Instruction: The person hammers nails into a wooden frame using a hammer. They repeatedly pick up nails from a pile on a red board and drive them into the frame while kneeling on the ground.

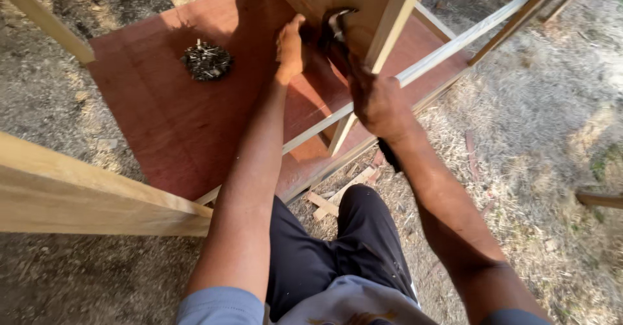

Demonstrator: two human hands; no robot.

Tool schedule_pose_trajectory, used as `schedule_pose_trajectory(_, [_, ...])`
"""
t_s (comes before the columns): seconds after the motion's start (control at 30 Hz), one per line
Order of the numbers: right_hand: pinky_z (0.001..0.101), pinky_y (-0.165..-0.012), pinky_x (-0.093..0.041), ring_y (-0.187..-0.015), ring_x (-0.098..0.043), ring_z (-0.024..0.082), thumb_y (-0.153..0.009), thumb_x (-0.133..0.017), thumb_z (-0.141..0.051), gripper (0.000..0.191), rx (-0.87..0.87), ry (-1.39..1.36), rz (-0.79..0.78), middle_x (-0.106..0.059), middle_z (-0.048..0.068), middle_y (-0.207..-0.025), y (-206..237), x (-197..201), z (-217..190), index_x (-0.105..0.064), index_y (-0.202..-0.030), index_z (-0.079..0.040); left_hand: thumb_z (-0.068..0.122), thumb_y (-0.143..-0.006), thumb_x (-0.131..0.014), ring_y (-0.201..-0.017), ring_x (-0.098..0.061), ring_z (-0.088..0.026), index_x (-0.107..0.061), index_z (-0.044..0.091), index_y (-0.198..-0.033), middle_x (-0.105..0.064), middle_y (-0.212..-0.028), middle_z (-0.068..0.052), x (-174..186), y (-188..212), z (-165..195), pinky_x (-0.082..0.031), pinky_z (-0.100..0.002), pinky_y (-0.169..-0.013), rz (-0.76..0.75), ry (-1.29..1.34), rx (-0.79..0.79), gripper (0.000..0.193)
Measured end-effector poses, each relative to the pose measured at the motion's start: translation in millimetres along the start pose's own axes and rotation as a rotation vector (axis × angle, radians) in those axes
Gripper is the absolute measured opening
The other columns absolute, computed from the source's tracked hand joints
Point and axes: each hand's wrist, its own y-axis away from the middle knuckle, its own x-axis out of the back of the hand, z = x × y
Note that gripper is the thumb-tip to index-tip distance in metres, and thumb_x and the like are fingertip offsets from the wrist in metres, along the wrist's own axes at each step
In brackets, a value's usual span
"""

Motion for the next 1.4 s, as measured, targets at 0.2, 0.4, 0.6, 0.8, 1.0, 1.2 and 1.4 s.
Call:
schedule_pose_trajectory(0.2, [0.0485, -0.059, -0.056, -0.063, -0.072, 0.039, -0.108, -0.056, -0.008, 0.050, -0.066, -0.157, 0.131, -0.070, 0.028, -0.079, 18, 13, 1, -0.045, -0.156, 0.000, 0.008, -0.086, -0.064, -0.106, -0.067, -0.030, -0.068, 0.004, -0.117, -0.071, -0.110, -0.014, 16, 4, -9, -0.055, -0.042, -0.093, -0.281, -0.455, -0.375, 0.032])
schedule_pose_trajectory(0.4, [0.0519, -0.073, -0.056, -0.090, -0.067, 0.053, -0.102, -0.059, -0.005, 0.044, 0.183, -0.063, 0.039, -0.069, 0.034, -0.107, -11, 6, 0, -0.053, -0.145, -0.002, 0.016, -0.073, -0.082, -0.111, -0.059, -0.041, -0.057, 0.002, -0.132, -0.063, -0.120, -0.020, 9, 2, -21, -0.049, -0.050, -0.091, -0.034, -0.506, -0.874, 0.066])
schedule_pose_trajectory(0.6, [0.0528, -0.071, -0.056, -0.080, -0.070, 0.045, -0.103, -0.050, -0.008, 0.049, -0.204, -0.213, 0.007, -0.066, 0.031, -0.098, -4, 20, -2, -0.045, -0.152, -0.009, 0.011, -0.100, -0.060, -0.108, -0.071, -0.024, -0.067, 0.014, -0.122, -0.077, -0.116, -0.006, 19, 3, -12, -0.057, -0.034, -0.094, -0.312, -0.594, -0.492, 0.024])
schedule_pose_trajectory(0.8, [0.0576, -0.072, -0.054, -0.086, -0.065, 0.055, -0.098, -0.057, -0.009, 0.049, 0.118, -0.105, -0.046, -0.066, 0.035, -0.094, -13, -15, 21, -0.048, -0.146, 0.000, 0.009, -0.095, -0.058, -0.116, -0.062, -0.031, -0.066, 0.012, -0.125, -0.069, -0.122, -0.012, 10, 13, -7, -0.051, -0.039, -0.100, -0.172, -0.546, -0.455, 0.032])
schedule_pose_trajectory(1.0, [0.0590, -0.073, -0.054, -0.083, -0.065, 0.054, -0.101, -0.056, -0.011, 0.048, -0.040, -0.097, -0.102, -0.066, 0.035, -0.090, -1, -35, 33, -0.047, -0.148, -0.001, 0.019, -0.096, -0.060, -0.117, -0.051, -0.032, -0.061, 0.008, -0.128, -0.059, -0.122, -0.013, 37, 38, 4, -0.043, -0.044, -0.104, 0.305, -1.082, -0.609, 0.034])
schedule_pose_trajectory(1.2, [0.0610, -0.064, -0.052, -0.073, -0.063, 0.057, -0.100, -0.056, -0.011, 0.059, -0.089, -0.039, -0.078, -0.063, 0.037, -0.082, 12, -51, 29, -0.037, -0.154, 0.001, 0.013, -0.093, -0.060, -0.119, -0.046, -0.037, -0.064, 0.005, -0.113, -0.055, -0.127, -0.015, 103, 53, 5, -0.038, -0.050, -0.096, 0.642, -1.148, -0.471, 0.022])
schedule_pose_trajectory(1.4, [0.0633, -0.064, -0.050, -0.073, -0.063, 0.057, -0.100, -0.054, -0.008, 0.061, -0.105, -0.094, 0.005, -0.063, 0.037, -0.076, 32, -63, 28, -0.034, -0.158, 0.000, 0.000, -0.086, -0.062, -0.118, -0.048, -0.040, -0.070, -0.004, -0.100, -0.055, -0.129, -0.019, 137, 62, -11, -0.045, -0.054, -0.103, 0.431, -0.926, -0.505, 0.017])
